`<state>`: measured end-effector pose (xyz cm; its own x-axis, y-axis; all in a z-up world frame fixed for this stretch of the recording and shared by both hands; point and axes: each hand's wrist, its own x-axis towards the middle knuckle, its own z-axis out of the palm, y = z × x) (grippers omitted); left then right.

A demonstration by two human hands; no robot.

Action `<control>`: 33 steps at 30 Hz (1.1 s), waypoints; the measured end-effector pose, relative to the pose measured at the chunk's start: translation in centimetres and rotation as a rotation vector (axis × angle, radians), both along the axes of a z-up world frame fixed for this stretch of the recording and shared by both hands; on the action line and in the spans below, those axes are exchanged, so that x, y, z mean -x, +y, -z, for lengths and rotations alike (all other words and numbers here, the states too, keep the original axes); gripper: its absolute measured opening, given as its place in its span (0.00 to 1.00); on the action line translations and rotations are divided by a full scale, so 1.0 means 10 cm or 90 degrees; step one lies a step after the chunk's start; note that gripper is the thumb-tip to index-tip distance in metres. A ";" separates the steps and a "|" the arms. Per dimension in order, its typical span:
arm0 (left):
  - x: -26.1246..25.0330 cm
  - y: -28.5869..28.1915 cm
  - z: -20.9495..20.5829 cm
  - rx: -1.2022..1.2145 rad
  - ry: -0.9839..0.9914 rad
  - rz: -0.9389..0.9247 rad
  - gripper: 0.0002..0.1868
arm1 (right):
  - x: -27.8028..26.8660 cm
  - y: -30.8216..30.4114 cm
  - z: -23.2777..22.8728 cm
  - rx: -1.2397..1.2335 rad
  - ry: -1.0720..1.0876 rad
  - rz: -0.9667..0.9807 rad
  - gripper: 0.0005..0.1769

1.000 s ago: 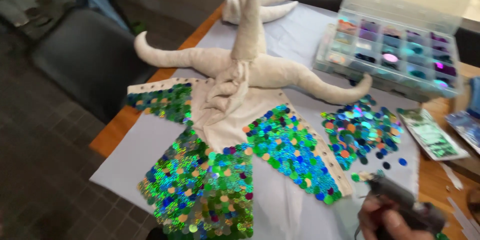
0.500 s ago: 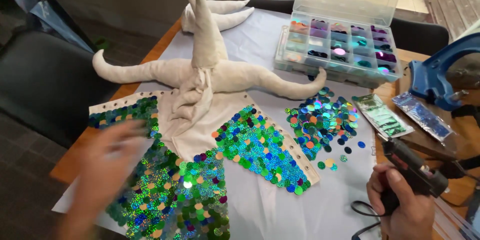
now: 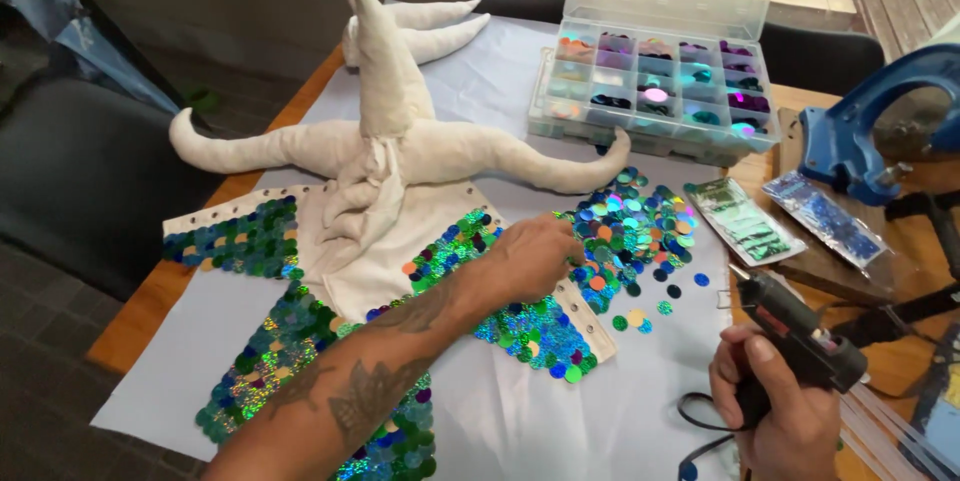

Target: Gluing sequins onto a white fabric headpiece using a hot glue gun.

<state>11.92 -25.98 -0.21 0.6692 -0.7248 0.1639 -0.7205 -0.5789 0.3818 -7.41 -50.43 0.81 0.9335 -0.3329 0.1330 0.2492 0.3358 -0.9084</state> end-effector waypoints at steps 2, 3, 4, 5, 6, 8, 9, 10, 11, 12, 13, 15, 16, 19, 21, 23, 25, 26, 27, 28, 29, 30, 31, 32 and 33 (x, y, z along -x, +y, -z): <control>0.02 -0.01 -0.04 -0.002 0.013 0.028 0.13 | 0.01 -0.01 -0.01 -0.002 -0.002 -0.016 0.14; 0.04 -0.01 -0.06 -0.003 0.025 0.051 0.13 | 0.02 -0.01 -0.01 -0.004 -0.006 -0.036 0.14; 0.06 -0.01 -0.13 -0.004 0.024 0.052 0.13 | 0.02 0.01 -0.03 -0.005 -0.006 -0.035 0.14; 0.09 -0.01 -0.20 -0.037 0.038 0.051 0.11 | 0.01 0.02 -0.04 0.003 -0.012 -0.033 0.14; 0.12 -0.02 -0.27 -0.068 0.052 0.051 0.11 | 0.02 0.04 -0.07 0.013 -0.016 -0.031 0.14; 0.03 0.03 -0.18 -0.041 0.033 0.075 0.14 | 0.02 0.04 -0.05 0.003 -0.006 -0.042 0.14; -0.01 0.04 -0.13 -0.014 0.013 0.097 0.18 | 0.02 0.04 -0.04 -0.006 0.003 -0.054 0.14; -0.01 0.03 -0.20 -0.015 0.013 0.101 0.18 | 0.02 0.04 -0.04 -0.006 0.003 -0.050 0.14; -0.02 0.02 -0.27 -0.131 0.061 0.124 0.19 | 0.01 0.05 -0.04 -0.014 -0.006 -0.048 0.14; -0.02 0.01 -0.34 -0.248 0.108 0.147 0.19 | 0.00 0.05 -0.03 -0.022 -0.015 -0.045 0.14; 0.01 -0.04 -0.37 -0.247 0.108 0.151 0.19 | 0.01 0.04 -0.01 -0.021 -0.014 -0.041 0.14; 0.08 -0.10 -0.42 -0.255 0.113 0.151 0.17 | 0.01 0.03 0.03 -0.020 -0.009 -0.070 0.14; 0.06 -0.12 -0.40 -0.256 0.112 0.152 0.17 | 0.00 0.03 0.02 -0.021 -0.010 -0.069 0.14; -0.02 -0.20 -0.31 -0.236 0.175 0.098 0.17 | 0.01 0.05 -0.01 -0.033 -0.017 -0.084 0.14; -0.13 -0.25 -0.24 -0.123 0.243 0.083 0.18 | -0.01 0.08 -0.05 -0.032 -0.002 -0.063 0.13; -0.15 -0.33 -0.24 -0.074 0.220 0.082 0.18 | -0.02 0.08 -0.05 -0.025 -0.003 -0.058 0.13; -0.17 -0.39 -0.18 -0.024 0.200 0.078 0.17 | -0.02 0.06 -0.02 -0.019 -0.001 -0.056 0.14; -0.20 -0.44 -0.13 0.016 0.140 0.092 0.17 | -0.02 0.04 0.00 -0.014 0.012 -0.057 0.13; -0.23 -0.48 -0.09 0.056 0.081 0.106 0.18 | -0.03 0.01 0.03 -0.010 0.025 -0.059 0.13; -0.24 -0.49 -0.10 0.057 0.082 0.107 0.18 | -0.02 0.01 0.03 -0.010 0.026 -0.058 0.13; -0.25 -0.50 -0.11 0.060 0.076 0.099 0.15 | -0.01 0.00 0.03 -0.016 0.035 -0.058 0.14; -0.27 -0.52 -0.13 0.063 0.069 0.092 0.12 | -0.02 -0.02 0.03 -0.022 0.042 -0.057 0.14; -0.31 -0.55 -0.08 0.063 0.069 0.094 0.12 | -0.02 -0.02 0.01 -0.021 0.041 -0.055 0.14; -0.34 -0.58 -0.02 0.102 0.046 0.094 0.08 | -0.01 -0.02 -0.01 -0.019 0.025 -0.056 0.14; -0.38 -0.60 0.04 0.142 0.023 0.093 0.05 | -0.01 -0.01 -0.03 -0.017 0.009 -0.057 0.14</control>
